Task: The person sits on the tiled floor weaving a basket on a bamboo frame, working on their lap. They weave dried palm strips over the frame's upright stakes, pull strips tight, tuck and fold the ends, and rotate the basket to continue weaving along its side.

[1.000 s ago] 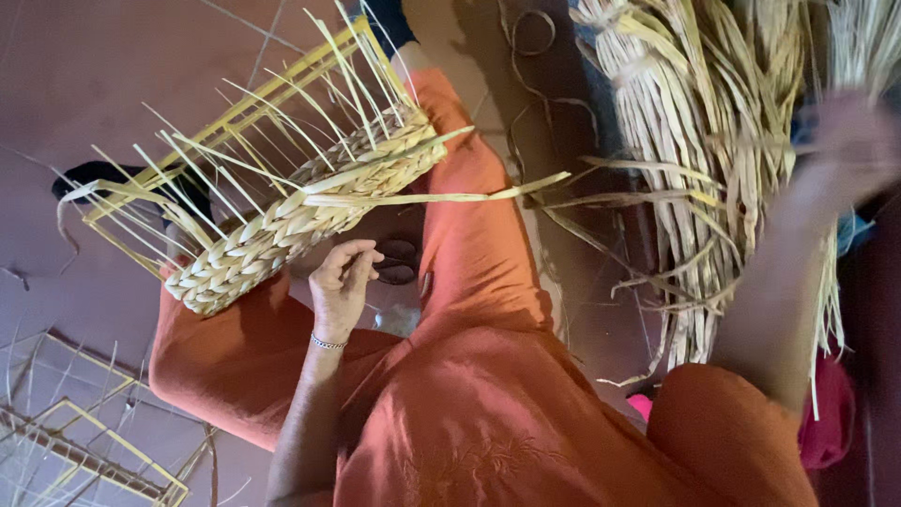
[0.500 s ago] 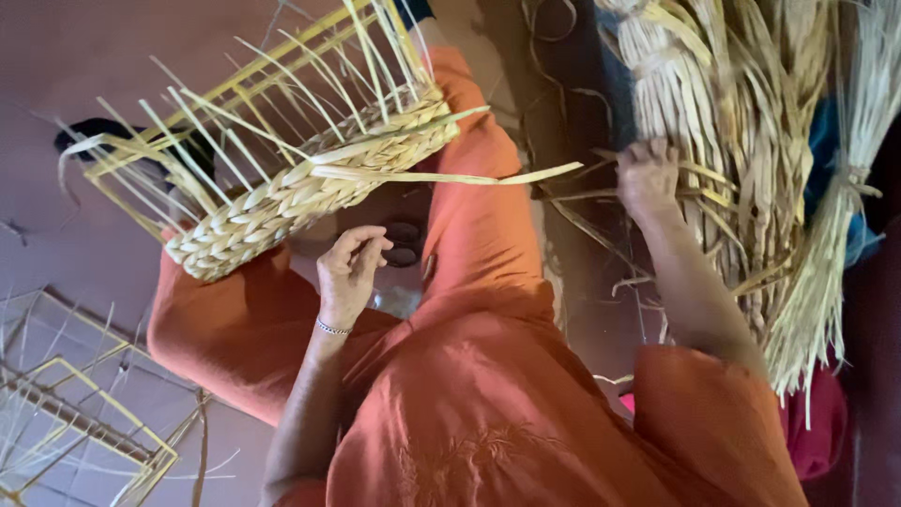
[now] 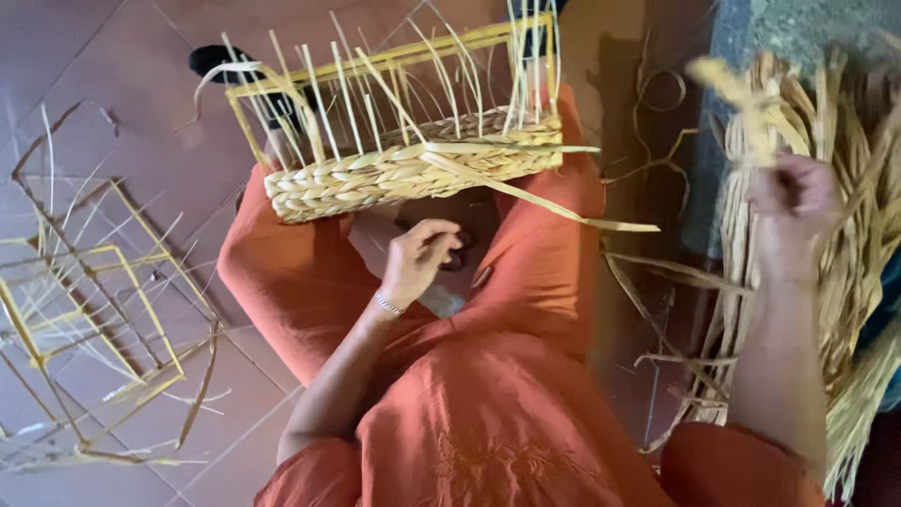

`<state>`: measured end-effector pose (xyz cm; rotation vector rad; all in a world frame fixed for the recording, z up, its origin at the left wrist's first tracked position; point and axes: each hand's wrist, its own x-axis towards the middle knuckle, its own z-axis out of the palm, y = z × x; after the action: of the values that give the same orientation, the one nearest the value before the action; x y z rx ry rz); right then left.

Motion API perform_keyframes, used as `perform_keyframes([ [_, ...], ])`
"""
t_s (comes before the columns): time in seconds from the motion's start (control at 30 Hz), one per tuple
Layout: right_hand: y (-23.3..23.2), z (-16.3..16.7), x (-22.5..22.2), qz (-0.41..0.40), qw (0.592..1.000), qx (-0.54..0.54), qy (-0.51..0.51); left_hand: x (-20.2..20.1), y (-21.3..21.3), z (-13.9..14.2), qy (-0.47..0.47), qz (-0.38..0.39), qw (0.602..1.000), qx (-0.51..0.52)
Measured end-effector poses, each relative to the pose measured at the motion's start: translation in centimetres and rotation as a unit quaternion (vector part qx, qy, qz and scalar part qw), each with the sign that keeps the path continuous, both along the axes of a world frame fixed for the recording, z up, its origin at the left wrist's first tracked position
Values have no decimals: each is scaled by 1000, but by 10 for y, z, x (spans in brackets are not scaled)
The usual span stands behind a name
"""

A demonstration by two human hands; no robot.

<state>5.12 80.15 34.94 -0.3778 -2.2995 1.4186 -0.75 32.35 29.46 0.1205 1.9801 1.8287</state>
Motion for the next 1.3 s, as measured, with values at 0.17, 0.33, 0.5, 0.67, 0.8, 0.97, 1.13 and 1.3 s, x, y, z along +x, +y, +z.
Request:
perform_keyframes([
  [0.17, -119, 34, -32, 170, 984, 56, -18, -14, 20, 27, -13, -56, 981, 185],
  [0.33, -206, 49, -66, 258, 964, 55, 27, -26, 2, 52, 20, 51, 960, 276],
  [0.5, -257, 58, -81, 319, 944, 45, -75, -32, -37, 51, 44, 180, 968, 166],
  [0.67, -310, 42, -90, 412, 910, 49, -14, -18, -52, 30, 24, 172, 982, 73],
  [0.8, -341, 21, -96, 423, 891, -43, -158, -17, -63, 18, 47, 223, 972, 49],
  [0.97, -358, 6, -102, 419, 838, -221, -270, -21, -85, 30, 3, 183, 973, 142],
  [1.13, -372, 1, -104, 411, 781, -322, -343, -24, -94, 42, 11, 142, 973, 182],
  [1.3, -409, -10, -95, 457, 824, -190, -276, -22, -117, 29, 33, 270, 960, 60],
])
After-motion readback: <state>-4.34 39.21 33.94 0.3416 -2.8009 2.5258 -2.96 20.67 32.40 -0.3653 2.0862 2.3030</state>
